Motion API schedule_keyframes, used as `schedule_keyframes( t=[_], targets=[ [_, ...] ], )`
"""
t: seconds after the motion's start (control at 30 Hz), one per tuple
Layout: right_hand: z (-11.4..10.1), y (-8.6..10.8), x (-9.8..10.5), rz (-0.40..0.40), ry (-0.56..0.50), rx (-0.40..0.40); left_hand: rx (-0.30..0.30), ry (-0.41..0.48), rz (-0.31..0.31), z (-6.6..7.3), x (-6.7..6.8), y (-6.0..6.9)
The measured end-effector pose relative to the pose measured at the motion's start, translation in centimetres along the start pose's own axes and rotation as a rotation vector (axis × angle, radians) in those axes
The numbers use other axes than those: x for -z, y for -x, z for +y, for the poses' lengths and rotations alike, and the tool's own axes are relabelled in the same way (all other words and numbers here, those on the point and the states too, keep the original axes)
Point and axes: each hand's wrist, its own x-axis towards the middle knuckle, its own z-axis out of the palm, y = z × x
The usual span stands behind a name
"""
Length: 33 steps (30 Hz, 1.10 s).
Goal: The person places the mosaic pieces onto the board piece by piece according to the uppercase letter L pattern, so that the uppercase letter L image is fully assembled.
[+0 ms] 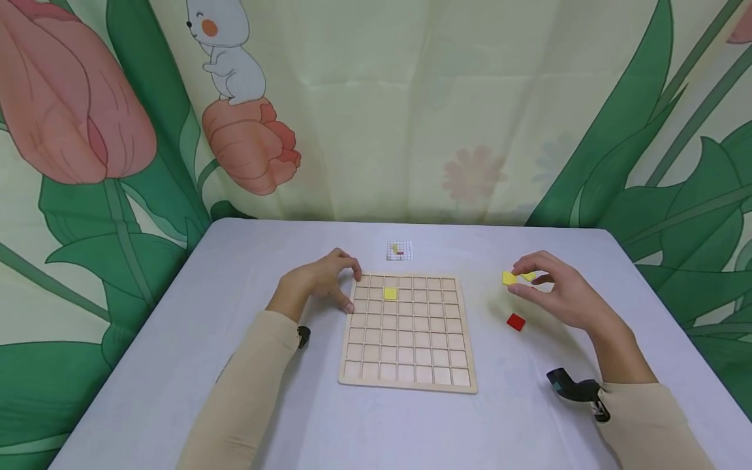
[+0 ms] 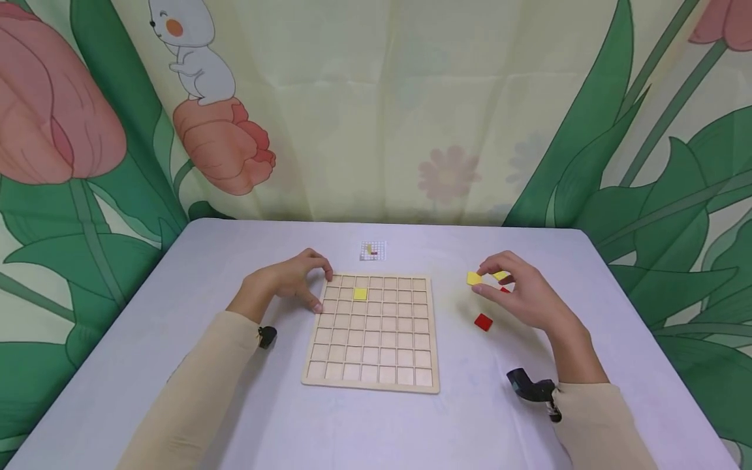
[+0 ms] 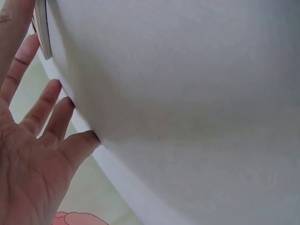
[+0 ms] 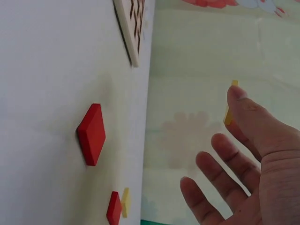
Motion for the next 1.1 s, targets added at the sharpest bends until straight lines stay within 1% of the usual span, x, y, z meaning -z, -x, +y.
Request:
schedule_keyframes(
  t=[0.13,0.23,0.37,0.6,0.73,0.87,1.0,1.1],
  targets=[
    [-1.0,-0.4,-0.2,0.001,-0.003,0.033,0.002,0.005,-0.009,-0.1,-0.2,0.0],
    [-1.5,-0.9,-0.3,0.002,-0.004,0.056,0.0,0.003,-0.004,-0.1,-0.1,-0.1],
    [-2.0,-1.8,-0.6,0.014,-0.007,0.056,-0.009,0.005,-0.002,-0.1,0.0,-0.2],
    [-3.1,-3.2,-1.7,-0.021,-0.122,0.06,0.02,0.027,-0.009,0.4,0.2,0.0],
    [-3.6,-4.2,-2.8,-0.03,-0.151,0.09,0.015,0.031,-0.006,0.2,0.1,0.0],
    [-3.9,-5.1,-4.0,-0.048,-0.18,0.094,0.004,0.03,-0.003,0.0,0.0,-0.2],
    [-4.4,-6.1,-5.3,-0.075,-0.193,0.101,0.009,0.031,0.004,-0.1,-0.1,-0.2],
    [-4.7,-6.4,-6.1,-0.085,-0.209,0.114,0.011,0.031,0.008,-0.1,-0.1,-0.2]
  ],
)
